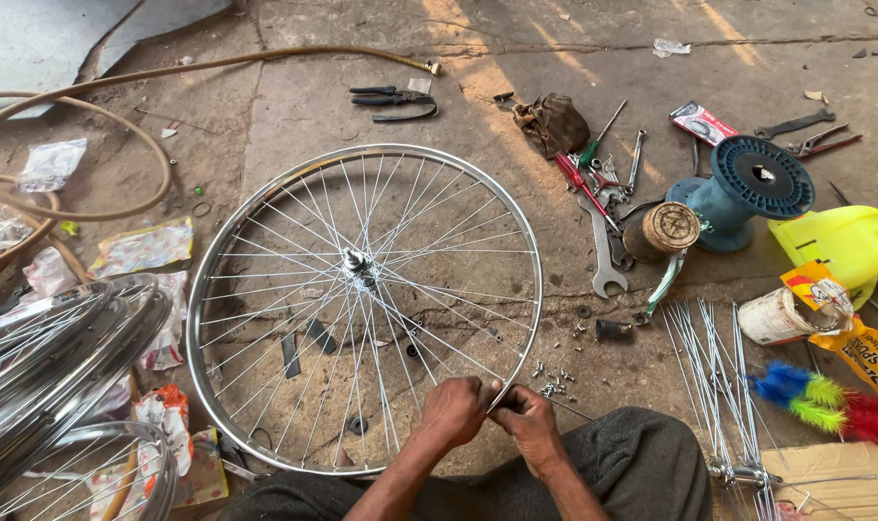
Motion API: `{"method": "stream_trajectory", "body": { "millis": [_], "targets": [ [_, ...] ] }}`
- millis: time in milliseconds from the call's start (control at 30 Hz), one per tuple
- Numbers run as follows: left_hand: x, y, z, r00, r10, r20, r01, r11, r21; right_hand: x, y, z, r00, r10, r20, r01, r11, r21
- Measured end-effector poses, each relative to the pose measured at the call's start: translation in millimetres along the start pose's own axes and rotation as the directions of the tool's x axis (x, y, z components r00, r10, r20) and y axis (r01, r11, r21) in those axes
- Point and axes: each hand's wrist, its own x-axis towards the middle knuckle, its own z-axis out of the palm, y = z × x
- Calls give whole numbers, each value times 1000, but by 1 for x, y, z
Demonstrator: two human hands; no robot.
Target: The person laces a bicycle wheel by inserting spokes through the rim and hub, then tightening the nipples by hand. The person sits on the ground and works on the wheel throughout the clip.
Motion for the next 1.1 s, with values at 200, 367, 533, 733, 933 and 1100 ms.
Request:
{"method": "stream_trajectory", "body": {
  "millis": [200, 367, 533, 733, 933, 1100],
  "targets": [
    [-3, 0, -5, 999, 43, 32, -36, 981, -191, -2, -5, 3, 1000, -15, -25, 15, 1000, 21],
    [-9, 5, -7, 1000, 24, 18, -22, 996, -91, -2, -8, 8, 999, -32, -27, 34, 996, 86],
    [-18, -18, -36, 981, 39, -188, -144, 797, -587, -5, -11, 21, 982, -28, -187, 89, 940, 329],
    [-16, -52, -87, 364, -198, -910, 156, 976, -150, -9, -23, 39, 949, -29, -313, 177, 872, 456],
    [-17, -50, -96, 522, -409, -748, 226, 912, -342, -10, -19, 44, 967, 95, -238, -7, 939, 345],
    [-22, -48, -93, 621, -440, -648, 115, 870, -480, -12, -22, 49, 946, 133, -296, -11, 924, 383]
  ]
}}
